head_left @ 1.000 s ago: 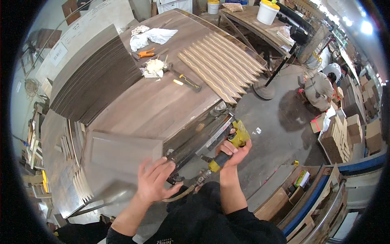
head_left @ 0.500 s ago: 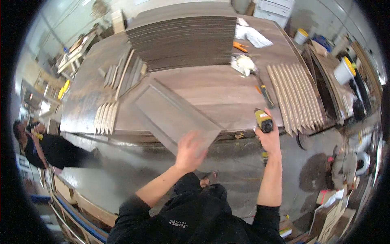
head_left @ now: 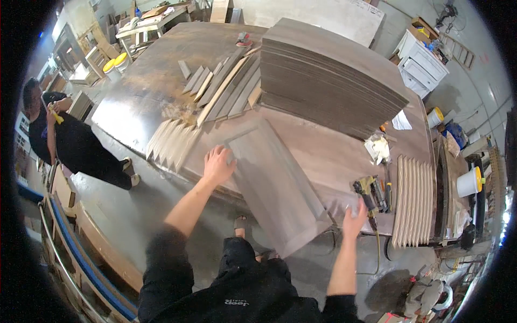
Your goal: Using a pneumatic nail gun to assemble and secure wooden panel components on a workshop table.
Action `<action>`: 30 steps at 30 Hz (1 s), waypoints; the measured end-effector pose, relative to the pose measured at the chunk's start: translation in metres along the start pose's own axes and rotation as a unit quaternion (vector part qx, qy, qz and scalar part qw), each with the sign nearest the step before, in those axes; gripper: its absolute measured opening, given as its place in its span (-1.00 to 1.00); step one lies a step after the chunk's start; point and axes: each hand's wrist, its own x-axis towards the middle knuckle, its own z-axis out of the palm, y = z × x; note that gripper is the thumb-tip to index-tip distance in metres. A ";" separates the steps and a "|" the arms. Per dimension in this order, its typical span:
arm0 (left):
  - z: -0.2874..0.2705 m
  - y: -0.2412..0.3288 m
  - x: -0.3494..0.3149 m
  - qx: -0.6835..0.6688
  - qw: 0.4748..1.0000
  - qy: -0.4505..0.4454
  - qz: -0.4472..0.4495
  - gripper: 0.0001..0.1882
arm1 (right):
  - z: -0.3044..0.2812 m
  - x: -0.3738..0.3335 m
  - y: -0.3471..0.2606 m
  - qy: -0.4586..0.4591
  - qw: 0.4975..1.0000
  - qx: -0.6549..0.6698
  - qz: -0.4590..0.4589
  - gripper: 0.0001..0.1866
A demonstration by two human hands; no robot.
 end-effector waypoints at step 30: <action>-0.105 -0.059 0.095 -0.468 0.846 -0.138 -0.217 0.00 | -0.023 0.059 -0.100 -0.062 0.857 0.459 0.226 -0.21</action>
